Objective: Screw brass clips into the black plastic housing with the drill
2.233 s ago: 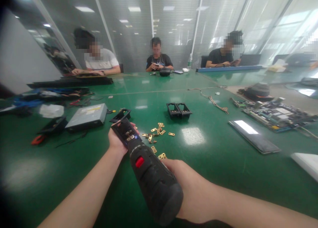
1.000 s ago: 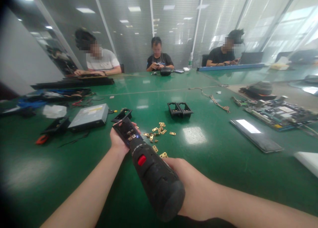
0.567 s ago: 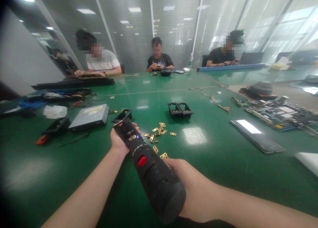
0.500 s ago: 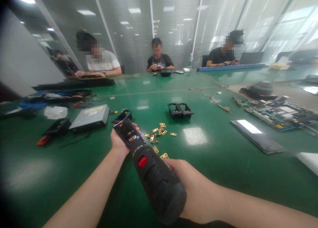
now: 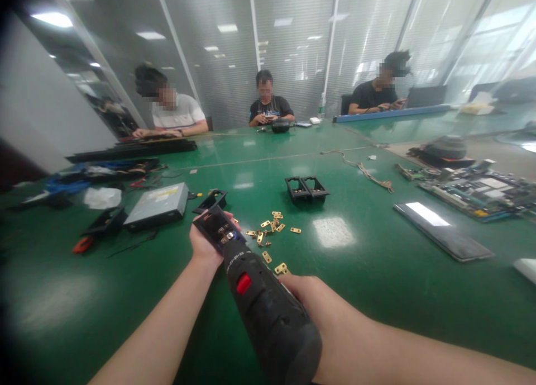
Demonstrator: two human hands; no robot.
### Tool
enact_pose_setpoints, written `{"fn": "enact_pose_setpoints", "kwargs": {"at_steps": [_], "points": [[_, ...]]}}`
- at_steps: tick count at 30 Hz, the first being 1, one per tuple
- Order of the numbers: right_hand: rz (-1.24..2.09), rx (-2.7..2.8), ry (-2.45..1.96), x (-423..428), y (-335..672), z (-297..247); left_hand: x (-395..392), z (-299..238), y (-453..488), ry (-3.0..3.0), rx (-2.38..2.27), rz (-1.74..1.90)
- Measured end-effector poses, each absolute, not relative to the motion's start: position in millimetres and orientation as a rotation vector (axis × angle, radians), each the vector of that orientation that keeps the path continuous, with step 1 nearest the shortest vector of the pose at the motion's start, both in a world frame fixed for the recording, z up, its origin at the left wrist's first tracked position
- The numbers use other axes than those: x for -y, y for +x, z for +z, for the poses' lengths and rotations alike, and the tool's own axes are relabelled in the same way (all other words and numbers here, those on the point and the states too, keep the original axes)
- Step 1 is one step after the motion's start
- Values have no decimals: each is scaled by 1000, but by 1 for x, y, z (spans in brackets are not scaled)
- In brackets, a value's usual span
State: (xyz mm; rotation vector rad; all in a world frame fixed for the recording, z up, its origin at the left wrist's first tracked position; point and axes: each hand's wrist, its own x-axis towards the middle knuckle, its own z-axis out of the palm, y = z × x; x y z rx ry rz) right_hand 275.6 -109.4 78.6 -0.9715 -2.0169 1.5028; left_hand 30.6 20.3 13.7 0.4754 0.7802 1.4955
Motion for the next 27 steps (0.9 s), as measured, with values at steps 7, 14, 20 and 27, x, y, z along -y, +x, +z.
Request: {"fn": "enact_pose_setpoints", "kwargs": {"at_steps": [7, 14, 20, 27], "points": [[1496, 1988, -925, 112, 280, 71, -21, 14, 30, 477, -763, 1501], [1540, 1985, -968, 111, 277, 76, -22, 11, 29, 427, -767, 1507], [1548, 2004, -965, 110, 276, 82, -22, 12, 29, 443, -769, 1496], [1530, 2021, -934, 109, 277, 82, -23, 12, 30, 391, -773, 1500]]}}
